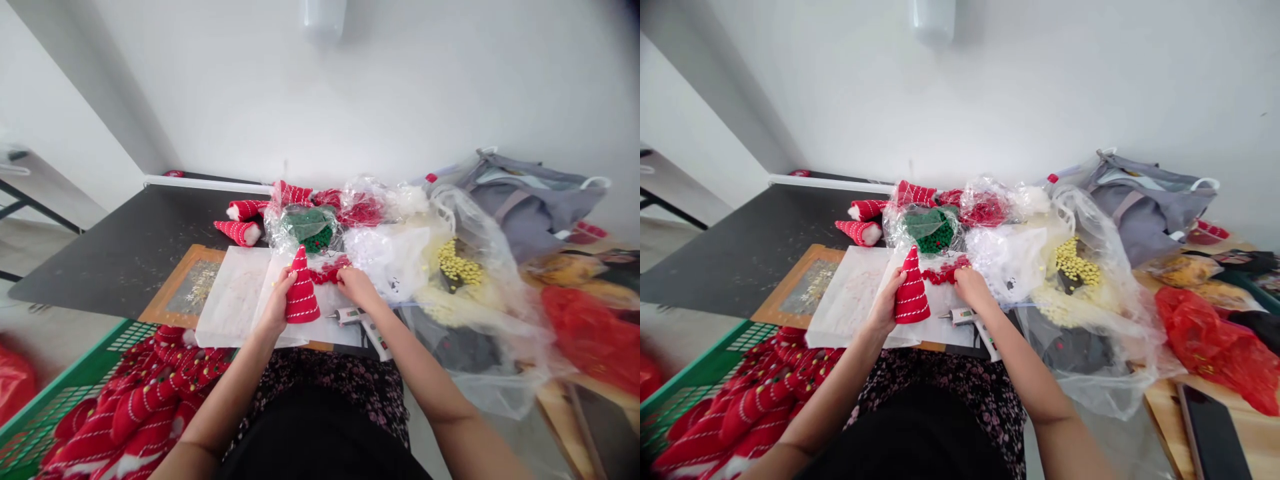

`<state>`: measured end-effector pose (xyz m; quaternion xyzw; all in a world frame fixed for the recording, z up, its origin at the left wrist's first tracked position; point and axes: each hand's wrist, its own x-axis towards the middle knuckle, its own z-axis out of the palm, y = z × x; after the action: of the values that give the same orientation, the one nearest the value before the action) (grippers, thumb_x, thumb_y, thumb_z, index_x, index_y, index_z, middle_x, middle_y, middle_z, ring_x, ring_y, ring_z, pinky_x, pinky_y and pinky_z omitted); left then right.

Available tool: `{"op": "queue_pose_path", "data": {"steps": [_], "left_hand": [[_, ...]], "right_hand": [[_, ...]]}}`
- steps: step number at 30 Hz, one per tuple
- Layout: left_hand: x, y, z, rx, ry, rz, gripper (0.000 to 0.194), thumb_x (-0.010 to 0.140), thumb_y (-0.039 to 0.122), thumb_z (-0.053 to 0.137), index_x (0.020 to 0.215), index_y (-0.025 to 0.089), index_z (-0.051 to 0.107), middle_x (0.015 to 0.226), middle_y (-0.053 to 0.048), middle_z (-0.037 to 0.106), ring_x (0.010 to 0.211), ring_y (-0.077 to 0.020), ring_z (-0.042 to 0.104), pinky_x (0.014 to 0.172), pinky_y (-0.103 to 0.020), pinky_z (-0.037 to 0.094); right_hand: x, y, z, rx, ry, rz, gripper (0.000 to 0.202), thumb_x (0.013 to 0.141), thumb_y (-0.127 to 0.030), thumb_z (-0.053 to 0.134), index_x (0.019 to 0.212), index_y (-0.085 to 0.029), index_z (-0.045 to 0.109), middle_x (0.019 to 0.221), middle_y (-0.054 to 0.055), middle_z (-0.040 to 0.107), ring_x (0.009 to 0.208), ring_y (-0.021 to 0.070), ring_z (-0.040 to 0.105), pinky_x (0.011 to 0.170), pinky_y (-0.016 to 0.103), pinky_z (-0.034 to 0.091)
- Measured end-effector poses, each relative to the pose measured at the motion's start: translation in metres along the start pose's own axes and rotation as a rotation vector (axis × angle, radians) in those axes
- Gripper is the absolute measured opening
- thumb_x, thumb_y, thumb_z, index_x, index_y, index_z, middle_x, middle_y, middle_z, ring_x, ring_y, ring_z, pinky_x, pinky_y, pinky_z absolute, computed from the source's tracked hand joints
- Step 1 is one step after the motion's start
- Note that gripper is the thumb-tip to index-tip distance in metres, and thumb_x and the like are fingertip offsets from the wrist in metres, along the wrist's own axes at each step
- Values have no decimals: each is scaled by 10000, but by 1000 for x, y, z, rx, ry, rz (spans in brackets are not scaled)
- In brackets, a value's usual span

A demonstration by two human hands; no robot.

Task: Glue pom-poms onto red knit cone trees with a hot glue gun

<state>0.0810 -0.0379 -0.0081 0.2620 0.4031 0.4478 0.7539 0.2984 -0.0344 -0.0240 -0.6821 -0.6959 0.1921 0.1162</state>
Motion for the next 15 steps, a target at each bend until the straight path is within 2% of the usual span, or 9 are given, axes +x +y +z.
{"op": "queue_pose_path", "data": {"steps": [3, 5, 7, 9, 12, 15], "left_hand": [[2, -4, -1, 44, 2, 8, 490, 696, 512, 849, 978, 241, 554, 742, 47, 640, 592, -135, 615, 578, -243, 495], [3, -7, -1, 84, 5, 16, 457, 718, 518, 823, 987, 252, 568, 753, 40, 653, 605, -154, 631, 584, -257, 493], [4, -11, 0, 119, 4, 31, 422, 744, 512, 803, 1003, 261, 583, 766, 34, 665, 618, -166, 640, 583, -261, 479], [3, -14, 3, 145, -4, 66, 388, 771, 499, 790, 1010, 260, 599, 793, 24, 686, 645, -177, 653, 597, -265, 477], [-1, -15, 8, 165, -27, 119, 356, 782, 476, 799, 999, 254, 624, 810, 11, 706, 699, -204, 679, 641, -282, 499], [-4, -14, 10, 157, -34, 138, 351, 773, 459, 823, 996, 253, 647, 825, 2, 714, 752, -227, 699, 656, -287, 508]], "right_hand": [[-11, -3, -13, 114, 30, -24, 124, 890, -126, 638, 946, -166, 741, 865, 73, 791, 799, 208, 749, 749, 293, 561], [-20, -10, -21, 267, 79, -73, 125, 923, -218, 630, 982, -176, 732, 802, 38, 772, 698, 178, 723, 660, 268, 559], [-29, -23, -26, 462, 149, -156, 115, 908, -244, 638, 945, -182, 727, 750, 21, 746, 633, 163, 690, 604, 257, 543], [-35, -39, -28, 569, 208, -246, 76, 873, -207, 653, 892, -195, 725, 748, 14, 733, 626, 153, 671, 607, 254, 537], [-39, -60, -27, 453, 234, -333, 135, 868, -125, 630, 860, -212, 733, 825, 26, 733, 705, 156, 681, 692, 268, 552], [-40, -69, -25, 317, 243, -410, 203, 904, -89, 603, 873, -212, 762, 926, 63, 741, 820, 187, 705, 790, 310, 569]]}}
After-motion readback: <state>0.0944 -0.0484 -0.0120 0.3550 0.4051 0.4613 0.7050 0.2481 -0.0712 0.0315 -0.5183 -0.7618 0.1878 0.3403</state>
